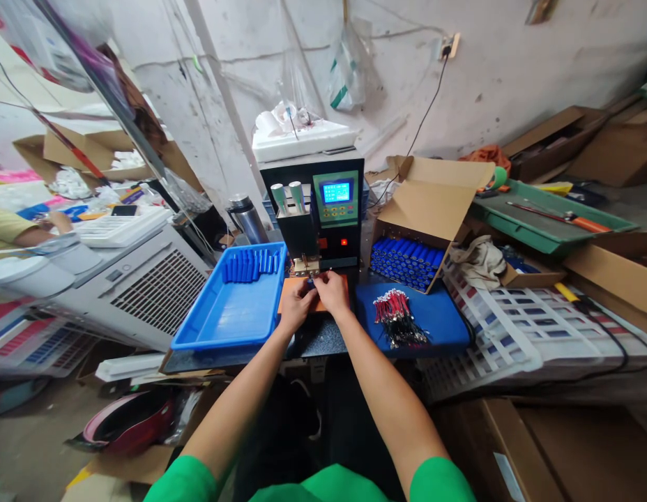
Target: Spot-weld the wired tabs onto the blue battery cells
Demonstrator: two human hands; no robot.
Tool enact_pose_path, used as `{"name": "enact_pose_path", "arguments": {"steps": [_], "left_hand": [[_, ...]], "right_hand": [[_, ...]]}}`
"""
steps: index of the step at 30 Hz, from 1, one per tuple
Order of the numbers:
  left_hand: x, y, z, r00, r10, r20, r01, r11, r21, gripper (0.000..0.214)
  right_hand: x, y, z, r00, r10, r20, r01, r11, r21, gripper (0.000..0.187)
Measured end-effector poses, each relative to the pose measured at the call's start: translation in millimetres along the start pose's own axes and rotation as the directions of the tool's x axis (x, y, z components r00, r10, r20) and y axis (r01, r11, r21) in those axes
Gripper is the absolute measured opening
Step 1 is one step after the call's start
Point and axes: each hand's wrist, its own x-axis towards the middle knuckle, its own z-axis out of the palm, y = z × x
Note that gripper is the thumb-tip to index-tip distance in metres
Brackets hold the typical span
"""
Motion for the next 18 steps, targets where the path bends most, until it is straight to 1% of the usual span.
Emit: {"name": "enact_pose_path", "arguments": {"steps": [6,11,18], "left_hand": [[-0.4,-2.0,0.3,1.0,0.007,0.014,-0.007,1.0,-0.027,0.031],[-0.8,-0.2,-0.2,1.0,0.018,0.023,-0.018,1.0,-0.008,0.032],[-1.2,2.0,0.3,1.0,0.003,-0.002,-0.003,1.0,0.001,0.031]], "right_hand": [[-2.4,-0.8,0.6,1.0,-0.009,-0.016,0.008,0.999,-0.048,0.023],[-4.0,-5.1,0.0,1.0,0.011,-0.028,-0.013,0.997,-0.079,0.025],[-4.1,-7.2,-0.2,1.0,0.01,-0.016,-0.011,0.998,-0.065,0.025]]}}
